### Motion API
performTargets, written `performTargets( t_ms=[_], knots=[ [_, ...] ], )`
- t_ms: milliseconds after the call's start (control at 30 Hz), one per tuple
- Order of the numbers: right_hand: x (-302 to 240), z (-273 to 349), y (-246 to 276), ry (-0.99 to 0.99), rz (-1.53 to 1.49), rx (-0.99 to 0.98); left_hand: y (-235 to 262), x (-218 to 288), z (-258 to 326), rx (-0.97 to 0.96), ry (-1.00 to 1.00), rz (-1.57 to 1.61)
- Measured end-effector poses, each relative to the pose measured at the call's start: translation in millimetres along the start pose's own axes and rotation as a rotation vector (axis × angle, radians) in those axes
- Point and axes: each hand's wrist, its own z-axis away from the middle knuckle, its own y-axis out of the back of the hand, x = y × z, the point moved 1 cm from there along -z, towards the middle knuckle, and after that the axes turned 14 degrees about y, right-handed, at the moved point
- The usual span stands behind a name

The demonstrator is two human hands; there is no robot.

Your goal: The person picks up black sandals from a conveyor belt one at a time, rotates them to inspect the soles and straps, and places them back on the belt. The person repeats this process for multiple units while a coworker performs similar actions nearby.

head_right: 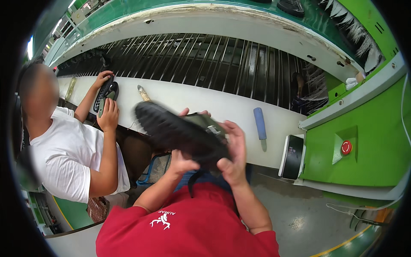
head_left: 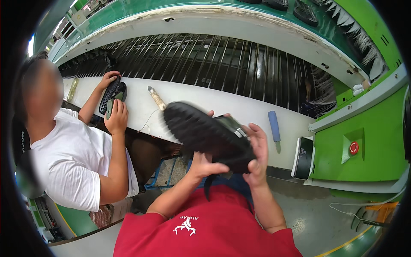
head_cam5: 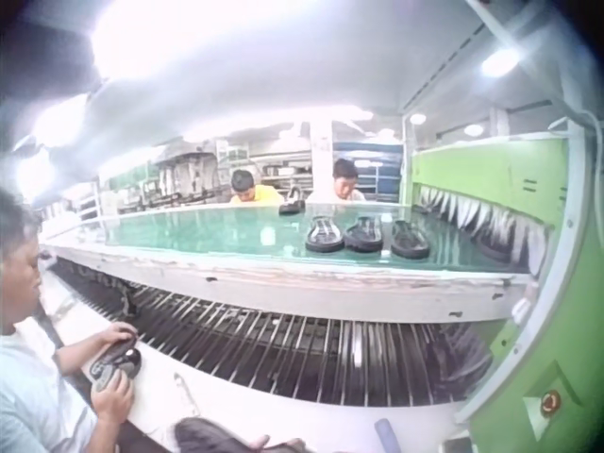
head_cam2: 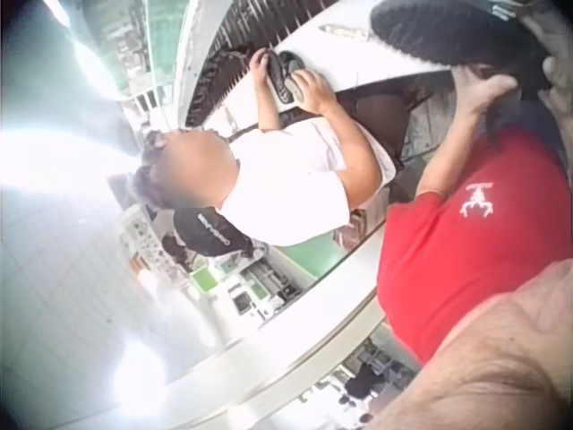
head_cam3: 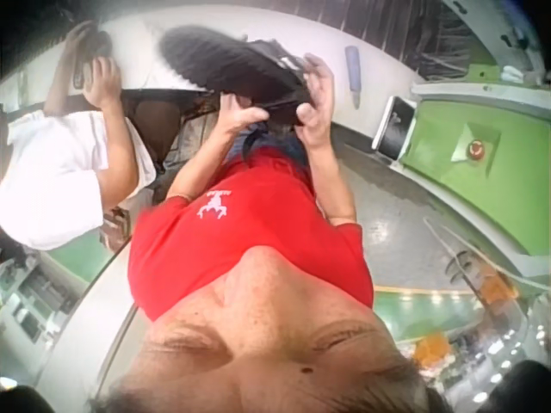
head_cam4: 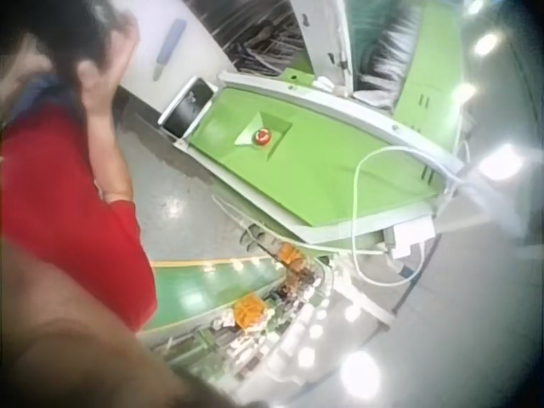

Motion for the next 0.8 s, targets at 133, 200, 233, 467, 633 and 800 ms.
performTargets(
  t_ms=[133, 200, 233, 467, 633, 800],
  knots=[
    [-10, -9, -44, 0.171, 0.032, -0.268, -20, 70, -27, -0.087, -0.340, 0.073],
    [-6, -20, -37, 0.353, 0.221, -0.372, -3, 102, -42, -0.126, -0.524, 0.051],
    [-3, -23, -36, 0.393, 0.267, -0.406, 8, 132, -46, -0.120, -0.603, -0.033],
    [-7, -17, 9, 0.228, 0.666, -0.285, 8, 309, -167, 0.333, -1.116, -0.650],
    [-8, -16, 16, 0.241, 0.747, -0.228, 27, 421, -309, 0.988, -0.713, -1.650],
    [-16, -10, 21, 0.267, 0.822, -0.200, 135, 375, -392, 0.741, -0.629, -1.961]
  ],
)
